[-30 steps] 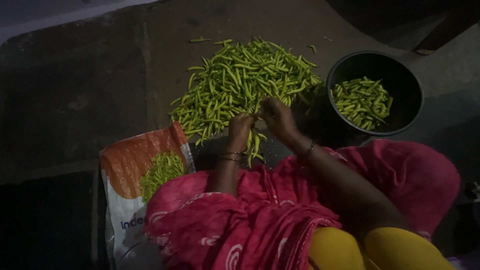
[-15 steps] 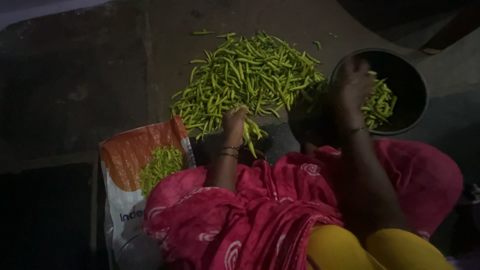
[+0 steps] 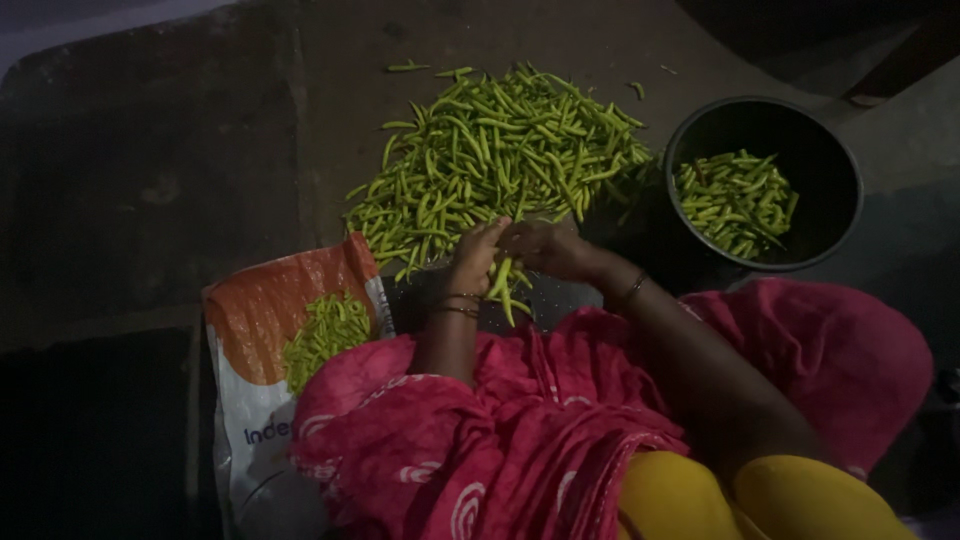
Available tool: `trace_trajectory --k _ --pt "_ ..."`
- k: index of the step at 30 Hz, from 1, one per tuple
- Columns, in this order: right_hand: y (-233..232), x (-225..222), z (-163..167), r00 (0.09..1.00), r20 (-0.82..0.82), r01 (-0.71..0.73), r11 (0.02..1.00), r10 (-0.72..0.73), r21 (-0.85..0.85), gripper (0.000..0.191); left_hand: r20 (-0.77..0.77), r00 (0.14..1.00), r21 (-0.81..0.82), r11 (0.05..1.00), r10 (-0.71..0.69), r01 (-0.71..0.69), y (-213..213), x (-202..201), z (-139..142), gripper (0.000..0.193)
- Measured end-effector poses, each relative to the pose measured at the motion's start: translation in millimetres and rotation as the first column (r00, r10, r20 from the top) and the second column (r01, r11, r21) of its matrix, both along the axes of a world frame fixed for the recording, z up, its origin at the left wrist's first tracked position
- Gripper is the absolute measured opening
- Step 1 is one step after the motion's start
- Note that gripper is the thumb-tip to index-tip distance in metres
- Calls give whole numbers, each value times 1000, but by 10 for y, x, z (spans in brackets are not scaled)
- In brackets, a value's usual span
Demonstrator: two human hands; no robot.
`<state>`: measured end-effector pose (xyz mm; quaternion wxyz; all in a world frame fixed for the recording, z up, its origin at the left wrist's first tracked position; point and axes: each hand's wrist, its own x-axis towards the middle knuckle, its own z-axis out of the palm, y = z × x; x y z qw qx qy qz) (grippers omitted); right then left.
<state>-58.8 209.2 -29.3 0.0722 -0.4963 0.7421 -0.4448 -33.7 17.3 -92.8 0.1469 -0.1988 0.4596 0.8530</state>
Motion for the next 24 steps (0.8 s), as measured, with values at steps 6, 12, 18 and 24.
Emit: trace_trajectory --k 6,12,18,24 --pt "-26 44 201 685 621 328 922 -381 204 22 25 998 -54 997 53 -52 -22 -7 -98 24" --pt "128 14 327 461 823 419 899 -332 128 24 -250 968 -33 999 -27 20 -253 43 261 19" --pt "168 -42 114 524 793 346 928 -311 136 34 -371 929 -139 990 -18 -36 -206 62 509 21" --pt "114 -128 -244 598 695 417 896 -399 154 31 -380 907 -593 800 -179 -91 -81 134 713 25"
